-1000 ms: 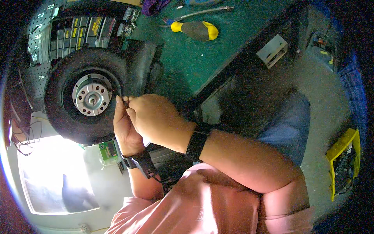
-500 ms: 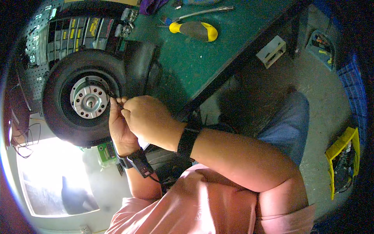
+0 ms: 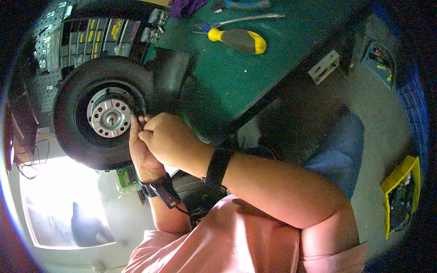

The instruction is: The person disassembles a motor assembly by removing a fan blade and then uses pliers and a screwdriver to remove a retaining clip from the motor housing. They handle the fan blade, motor housing, and retaining clip throughout the process.

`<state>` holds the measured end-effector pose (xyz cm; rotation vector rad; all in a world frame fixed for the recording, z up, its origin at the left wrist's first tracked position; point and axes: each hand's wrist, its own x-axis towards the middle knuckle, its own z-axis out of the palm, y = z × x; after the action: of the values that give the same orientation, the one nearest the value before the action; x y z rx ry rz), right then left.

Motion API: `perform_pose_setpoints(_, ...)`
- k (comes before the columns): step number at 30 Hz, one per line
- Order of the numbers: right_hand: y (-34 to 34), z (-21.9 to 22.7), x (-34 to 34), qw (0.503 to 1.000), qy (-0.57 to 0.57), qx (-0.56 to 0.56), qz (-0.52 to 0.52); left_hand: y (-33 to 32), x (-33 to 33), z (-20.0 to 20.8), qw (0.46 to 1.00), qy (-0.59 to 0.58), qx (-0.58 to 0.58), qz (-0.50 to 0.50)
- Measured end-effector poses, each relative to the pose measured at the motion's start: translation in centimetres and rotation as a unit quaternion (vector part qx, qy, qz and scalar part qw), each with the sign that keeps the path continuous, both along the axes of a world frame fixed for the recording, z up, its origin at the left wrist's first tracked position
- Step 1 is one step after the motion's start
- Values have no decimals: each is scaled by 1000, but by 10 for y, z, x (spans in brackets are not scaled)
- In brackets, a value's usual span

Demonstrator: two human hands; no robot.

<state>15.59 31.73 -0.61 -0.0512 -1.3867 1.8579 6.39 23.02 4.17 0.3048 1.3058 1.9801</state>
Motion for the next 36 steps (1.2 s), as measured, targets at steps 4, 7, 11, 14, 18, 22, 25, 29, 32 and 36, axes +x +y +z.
perform_pose_setpoints(4,3,4,-1,999,-5,21,26,-2,2,6,999,31,-30,7)
perform_pose_setpoints(7,6,5,1,988,-46,129,-65,-2,3,8,995,44,-81,32)
perform_pose_setpoints(11,23,15,6,966,-98,232,-54,-1,2,12,990,74,-116,35)
perform_pose_setpoints(14,19,20,6,970,-75,221,-72,10,12,18,987,94,-116,63)
perform_pose_setpoints(18,15,25,12,930,-125,323,-125,7,6,16,994,62,-91,13)
perform_pose_setpoints(22,11,37,28,823,-174,513,-170,1,12,15,995,42,-89,26)
perform_pose_setpoints(25,9,50,29,730,-187,625,-204,-5,11,13,998,24,-60,9)
perform_pose_setpoints(29,17,46,30,847,-131,475,-198,-7,4,2,1000,-9,-15,16)
perform_pose_setpoints(32,19,29,32,952,-224,-152,144,-7,12,0,1000,-7,8,-6)
perform_pose_setpoints(36,-3,17,29,900,-176,-268,295,-3,9,-5,999,-23,-21,-17)
